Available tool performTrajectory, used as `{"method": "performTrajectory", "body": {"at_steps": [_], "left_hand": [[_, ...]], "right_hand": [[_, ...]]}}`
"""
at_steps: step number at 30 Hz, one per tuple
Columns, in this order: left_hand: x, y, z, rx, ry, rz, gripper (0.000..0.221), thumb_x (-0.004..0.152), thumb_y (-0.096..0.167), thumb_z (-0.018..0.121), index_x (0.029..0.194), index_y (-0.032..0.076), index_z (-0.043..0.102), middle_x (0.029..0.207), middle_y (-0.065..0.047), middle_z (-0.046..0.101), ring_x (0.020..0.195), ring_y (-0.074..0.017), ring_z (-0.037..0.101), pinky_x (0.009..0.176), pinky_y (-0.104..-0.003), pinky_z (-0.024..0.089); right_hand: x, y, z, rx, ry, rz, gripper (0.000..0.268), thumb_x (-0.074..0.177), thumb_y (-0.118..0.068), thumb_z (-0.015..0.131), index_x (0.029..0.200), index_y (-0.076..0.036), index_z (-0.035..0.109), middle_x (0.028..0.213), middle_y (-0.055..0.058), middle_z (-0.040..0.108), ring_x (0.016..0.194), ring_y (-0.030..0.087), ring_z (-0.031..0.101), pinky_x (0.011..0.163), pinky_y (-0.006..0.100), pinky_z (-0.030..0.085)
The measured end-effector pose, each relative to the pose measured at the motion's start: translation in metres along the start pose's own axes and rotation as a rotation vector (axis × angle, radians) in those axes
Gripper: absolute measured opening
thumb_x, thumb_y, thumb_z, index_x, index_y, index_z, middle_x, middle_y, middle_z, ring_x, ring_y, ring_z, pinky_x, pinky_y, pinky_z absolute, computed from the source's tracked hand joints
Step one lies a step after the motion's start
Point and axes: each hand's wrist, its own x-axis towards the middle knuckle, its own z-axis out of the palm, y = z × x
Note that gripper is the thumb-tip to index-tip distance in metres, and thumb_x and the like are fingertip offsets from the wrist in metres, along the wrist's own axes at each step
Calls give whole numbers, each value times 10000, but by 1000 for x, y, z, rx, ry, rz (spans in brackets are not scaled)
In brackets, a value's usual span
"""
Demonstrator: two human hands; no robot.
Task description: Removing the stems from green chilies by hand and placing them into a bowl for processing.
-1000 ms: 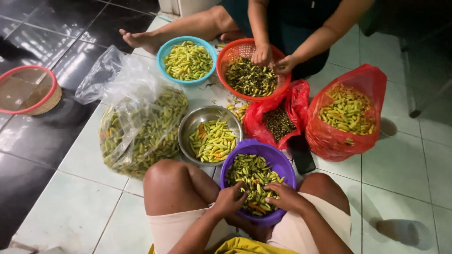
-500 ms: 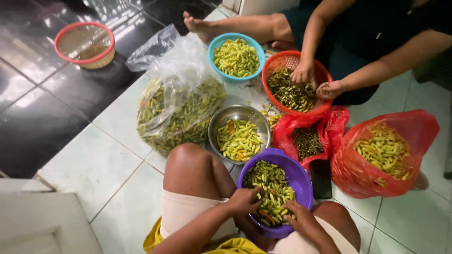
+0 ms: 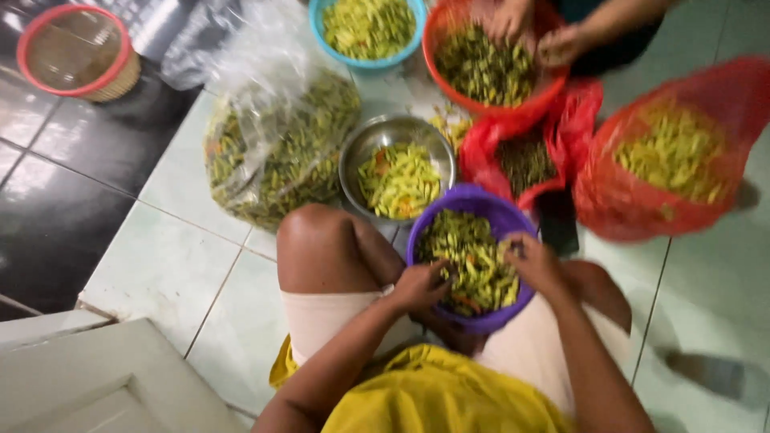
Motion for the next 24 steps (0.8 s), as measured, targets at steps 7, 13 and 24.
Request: {"method": "performTrajectory", "body": {"at_steps": [7, 13, 24], "left_hand": [[7, 27, -28, -54, -73, -14, 236, 957, 310, 606, 1162, 199, 570, 485, -96, 534, 538, -396, 596, 611, -498, 504], [10, 25, -30, -43, -88, -28, 99, 1029, 298, 567, 1099, 229, 562, 400, 44, 451, 372, -214, 436, 492, -344, 433], [9, 44, -47, -117, -125, -157, 175, 1020, 370, 557, 1149, 252, 563, 445, -31, 529, 474, -317, 544, 566, -419, 480]], "right_hand": [[-36, -111, -24, 869, 55, 180, 220, 976, -78, 726, 1187, -19, 703, 949, 23, 689, 844, 95, 693, 776, 296, 634], [-43, -109, -13, 1006, 44, 245, 125, 980, -91, 704, 1092, -35, 692, 886, 52, 723, 767, 107, 717, 658, 219, 612], [-58, -149, -4, 315, -297, 9, 325, 1073, -163, 594, 1361, -70, 713, 973, 126, 712, 828, 196, 629, 713, 357, 506]]}}
